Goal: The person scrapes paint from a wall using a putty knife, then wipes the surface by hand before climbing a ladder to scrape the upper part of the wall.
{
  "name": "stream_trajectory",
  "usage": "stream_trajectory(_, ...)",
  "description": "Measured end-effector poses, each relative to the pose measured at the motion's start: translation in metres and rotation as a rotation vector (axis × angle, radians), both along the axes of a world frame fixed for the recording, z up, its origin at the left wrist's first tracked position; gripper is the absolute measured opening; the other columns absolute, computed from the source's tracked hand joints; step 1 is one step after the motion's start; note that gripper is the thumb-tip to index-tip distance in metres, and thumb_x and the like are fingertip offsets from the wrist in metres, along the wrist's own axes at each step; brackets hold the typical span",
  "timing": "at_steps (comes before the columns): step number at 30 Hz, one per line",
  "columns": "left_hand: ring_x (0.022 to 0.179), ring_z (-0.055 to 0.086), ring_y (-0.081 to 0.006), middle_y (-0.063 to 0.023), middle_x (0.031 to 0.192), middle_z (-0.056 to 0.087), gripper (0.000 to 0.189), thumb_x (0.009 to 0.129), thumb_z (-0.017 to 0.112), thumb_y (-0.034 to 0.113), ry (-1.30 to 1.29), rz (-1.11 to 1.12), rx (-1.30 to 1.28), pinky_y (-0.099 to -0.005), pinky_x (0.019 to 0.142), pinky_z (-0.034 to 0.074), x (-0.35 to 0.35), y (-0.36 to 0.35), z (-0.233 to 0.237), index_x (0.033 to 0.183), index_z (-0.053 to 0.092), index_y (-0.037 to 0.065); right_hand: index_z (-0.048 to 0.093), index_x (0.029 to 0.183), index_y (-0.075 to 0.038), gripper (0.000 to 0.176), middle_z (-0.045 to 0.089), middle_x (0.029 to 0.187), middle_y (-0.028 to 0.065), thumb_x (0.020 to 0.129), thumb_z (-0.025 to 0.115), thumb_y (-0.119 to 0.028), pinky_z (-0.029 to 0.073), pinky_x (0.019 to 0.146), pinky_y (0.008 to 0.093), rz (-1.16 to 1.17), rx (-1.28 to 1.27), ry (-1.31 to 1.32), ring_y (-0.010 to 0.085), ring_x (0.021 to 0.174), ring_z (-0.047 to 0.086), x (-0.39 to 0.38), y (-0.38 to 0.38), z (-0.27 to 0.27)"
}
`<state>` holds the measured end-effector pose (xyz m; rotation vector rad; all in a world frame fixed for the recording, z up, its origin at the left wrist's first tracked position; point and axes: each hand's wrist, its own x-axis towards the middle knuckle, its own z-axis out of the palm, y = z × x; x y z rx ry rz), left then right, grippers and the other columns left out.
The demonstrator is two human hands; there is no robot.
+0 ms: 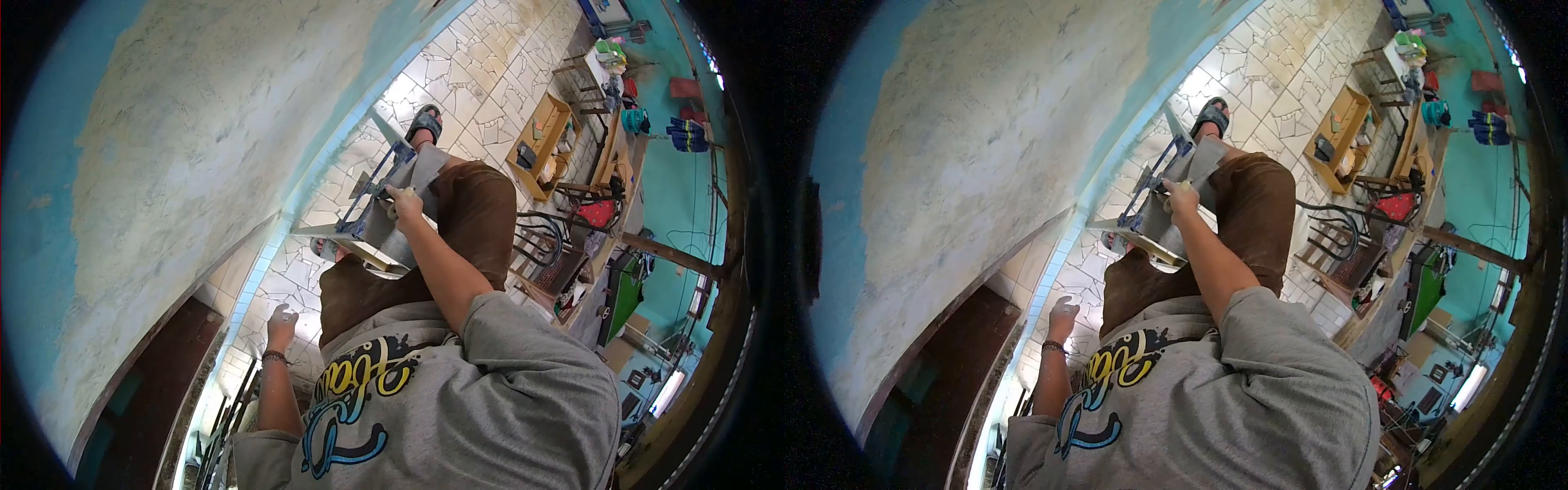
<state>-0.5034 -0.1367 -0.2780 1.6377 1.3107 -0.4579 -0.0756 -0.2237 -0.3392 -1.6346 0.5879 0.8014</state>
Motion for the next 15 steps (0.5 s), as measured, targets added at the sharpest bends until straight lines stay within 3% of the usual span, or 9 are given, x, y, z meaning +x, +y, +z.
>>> stream_trajectory(4, 0.088, 0.067, -0.0291, -0.0177, 0.092, 0.070, 0.047, 0.083, 0.071, 0.023, 0.022, 0.015, -0.009, -0.0371, 0.082, 0.053, -0.013, -0.003, -0.004, 0.124, 0.059, 0.001, 0.060, 0.081, -0.005, 0.027, 0.055, 0.072, 0.0038, 0.077, 0.083, -0.018, 0.040, 0.050, 0.0357, 0.020, -0.025, 0.039, 0.0169, 0.057, 0.050, 0.005, -0.002, -0.003)
stream_trajectory(10, 0.088, 0.067, -0.0277, -0.0166, 0.090, 0.070, 0.046, 0.084, 0.071, 0.022, 0.033, 0.000, -0.015, -0.0368, 0.081, 0.053, -0.027, -0.006, -0.011, 0.123, 0.059, 0.000, 0.059, 0.083, -0.001, 0.020, 0.062, 0.079, 0.0084, 0.081, 0.078, -0.007, 0.054, 0.050, 0.0338, -0.103, 0.005, 0.064, 0.0200, 0.062, 0.062, 0.002, 0.014, 0.039)
stream_trajectory(15, 0.087, 0.067, -0.0281, -0.0163, 0.090, 0.070, 0.045, 0.084, 0.071, 0.022, 0.031, 0.015, -0.028, -0.0368, 0.081, 0.053, -0.021, -0.003, -0.006, 0.122, 0.059, 0.000, 0.058, 0.085, 0.001, 0.014, 0.063, 0.083, 0.0112, 0.083, 0.072, 0.000, 0.062, 0.055, 0.0334, -0.127, 0.013, 0.101, 0.0234, 0.066, 0.066, 0.004, 0.016, 0.038)
